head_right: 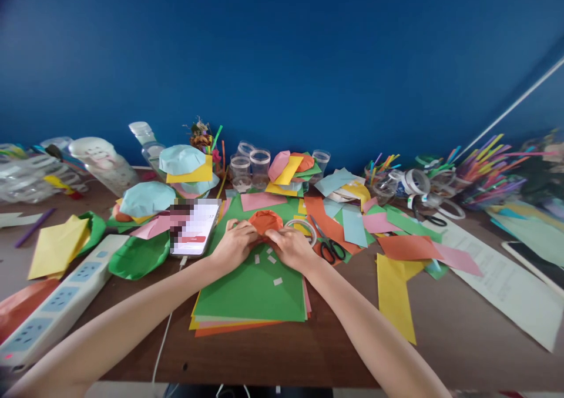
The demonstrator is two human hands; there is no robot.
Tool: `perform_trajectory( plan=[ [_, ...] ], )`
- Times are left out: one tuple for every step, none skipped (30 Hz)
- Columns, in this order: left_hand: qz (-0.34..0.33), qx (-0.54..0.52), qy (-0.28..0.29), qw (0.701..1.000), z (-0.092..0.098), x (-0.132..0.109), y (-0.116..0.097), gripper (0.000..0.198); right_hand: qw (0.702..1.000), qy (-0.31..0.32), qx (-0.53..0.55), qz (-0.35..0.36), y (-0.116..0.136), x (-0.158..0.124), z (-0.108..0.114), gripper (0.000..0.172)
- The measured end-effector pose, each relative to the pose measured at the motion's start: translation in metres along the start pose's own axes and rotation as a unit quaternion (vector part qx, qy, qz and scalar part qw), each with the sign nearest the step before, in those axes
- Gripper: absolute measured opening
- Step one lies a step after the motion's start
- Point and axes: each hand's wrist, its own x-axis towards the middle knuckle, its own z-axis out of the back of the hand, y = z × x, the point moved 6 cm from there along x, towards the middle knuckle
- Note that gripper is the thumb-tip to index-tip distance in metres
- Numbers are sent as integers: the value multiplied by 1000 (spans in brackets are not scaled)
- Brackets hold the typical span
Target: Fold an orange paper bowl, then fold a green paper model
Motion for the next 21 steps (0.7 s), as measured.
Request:
perform_trajectory(
  plan=[
    [-4, 3, 2, 1000, 0, 0, 0, 22, 1000, -2, 0, -3, 0, 0, 1, 26],
    [-7, 5, 3, 1000, 0, 1, 0, 23, 1000, -4, 3, -3, 1, 0, 2, 26],
    [-10, 8, 3, 1000, 0, 1, 0, 23, 1000, -7, 9, 0, 2, 1, 4, 26],
    [-12, 12, 3, 1000, 1, 0, 0, 24, 1000, -11, 18, 5, 3, 1, 7, 27],
    [-13, 17, 2, 1000, 1, 0, 1, 24, 999, -16, 25, 11, 4, 1, 9, 28],
    [-11, 21, 1, 1000, 2, 0, 2, 24, 999, -21, 30, 17, 4, 1, 12, 28],
    [-7, 25, -3, 1000, 3, -1, 4, 23, 999, -28, 32, 21, 3, 1, 15, 28],
    [-2, 27, -8, 1000, 4, -2, 5, 21, 999, -34, 31, 23, 2, 1, 17, 29],
    [3, 26, -15, 1000, 5, -2, 6, 20, 999, -38, 27, 25, 1, 1, 19, 29],
    [6, 23, -21, 999, 6, -3, 6, 19, 999, -40, 23, 25, -1, 0, 19, 29],
    [8, 19, -27, 999, 8, -3, 6, 19, 999, -40, 19, 26, -3, 0, 19, 29],
    [8, 15, -31, 999, 8, -4, 5, 19, 999, -39, 16, 26, -5, 0, 18, 28],
    [7, 11, -34, 999, 9, -4, 4, 18, 999, -37, 15, 27, -7, -1, 16, 26],
    [5, 8, -36, 999, 9, -4, 3, 18, 999, -34, 14, 30, -8, -1, 15, 25],
    [4, 6, -38, 999, 9, -4, 1, 17, 999, -29, 14, 35, -8, -1, 13, 23],
    [3, 4, -40, 999, 9, -4, 0, 16, 999, -21, 15, 40, -8, -2, 10, 23],
    [2, 2, -42, 999, 9, -4, -2, 15, 999, -12, 16, 44, -8, -2, 8, 23],
    [-1, 0, -43, 999, 9, -4, -3, 15, 999, -3, 16, 47, -7, -2, 6, 22],
    [-5, -1, -44, 999, 9, -4, -4, 15, 999, 4, 16, 48, -5, -2, 4, 22],
    [-9, -3, -43, 999, 8, -4, -4, 15, 999, 10, 15, 48, -4, -1, 3, 21],
    [-12, -4, -41, 999, 7, -4, -4, 14, 999, 13, 13, 46, -3, -1, 2, 21]
  ],
)
